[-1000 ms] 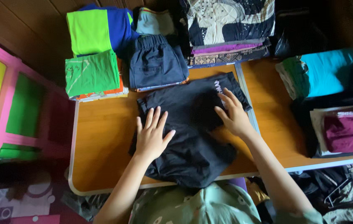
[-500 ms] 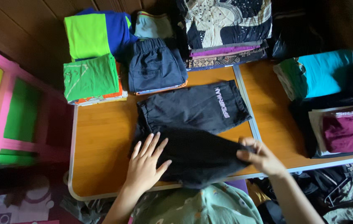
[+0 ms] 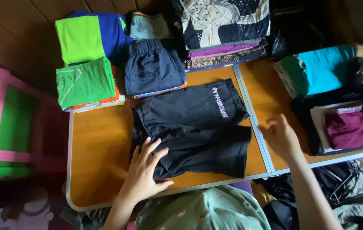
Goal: The person folds a purple cloth, a green shirt, a pair of blue shorts, a green and blue shirt, and a pair of black pants by hand on a table.
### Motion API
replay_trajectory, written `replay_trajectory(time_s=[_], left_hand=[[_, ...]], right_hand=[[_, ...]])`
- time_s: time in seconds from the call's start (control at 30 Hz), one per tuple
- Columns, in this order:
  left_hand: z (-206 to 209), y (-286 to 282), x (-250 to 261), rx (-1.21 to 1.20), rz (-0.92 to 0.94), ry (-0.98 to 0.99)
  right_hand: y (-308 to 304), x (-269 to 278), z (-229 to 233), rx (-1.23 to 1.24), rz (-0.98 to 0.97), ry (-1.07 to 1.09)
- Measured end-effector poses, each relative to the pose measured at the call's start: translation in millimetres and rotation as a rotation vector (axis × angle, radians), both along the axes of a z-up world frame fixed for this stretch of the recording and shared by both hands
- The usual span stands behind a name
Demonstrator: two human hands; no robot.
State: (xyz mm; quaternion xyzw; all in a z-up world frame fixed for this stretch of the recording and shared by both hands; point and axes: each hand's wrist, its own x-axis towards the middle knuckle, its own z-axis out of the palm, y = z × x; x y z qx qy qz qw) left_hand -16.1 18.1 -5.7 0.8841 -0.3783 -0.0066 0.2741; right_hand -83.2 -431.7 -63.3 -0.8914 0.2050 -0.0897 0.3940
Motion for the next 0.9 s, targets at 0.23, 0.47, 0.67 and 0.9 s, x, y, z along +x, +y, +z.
replay_trajectory(time_s=[0.23, 0.47, 0.67, 0.9], left_hand=[[-11, 10, -3, 0.006, -0.012, -0.05], [-9, 12, 3, 0.034, 0.004, -0.036], [-6, 13, 3, 0.087, 0.001, -0.028], [-10, 23, 1, -0.106, 0.034, 0.023]], right_hand=[[109, -63, 23, -0.506, 0.188, 0.341], [121, -69, 52, -0.429, 0.045, 0.008], [101, -74, 37, -0.282, 0.128, -0.214], [69, -74, 17, 0.474, -0.065, -0.275]])
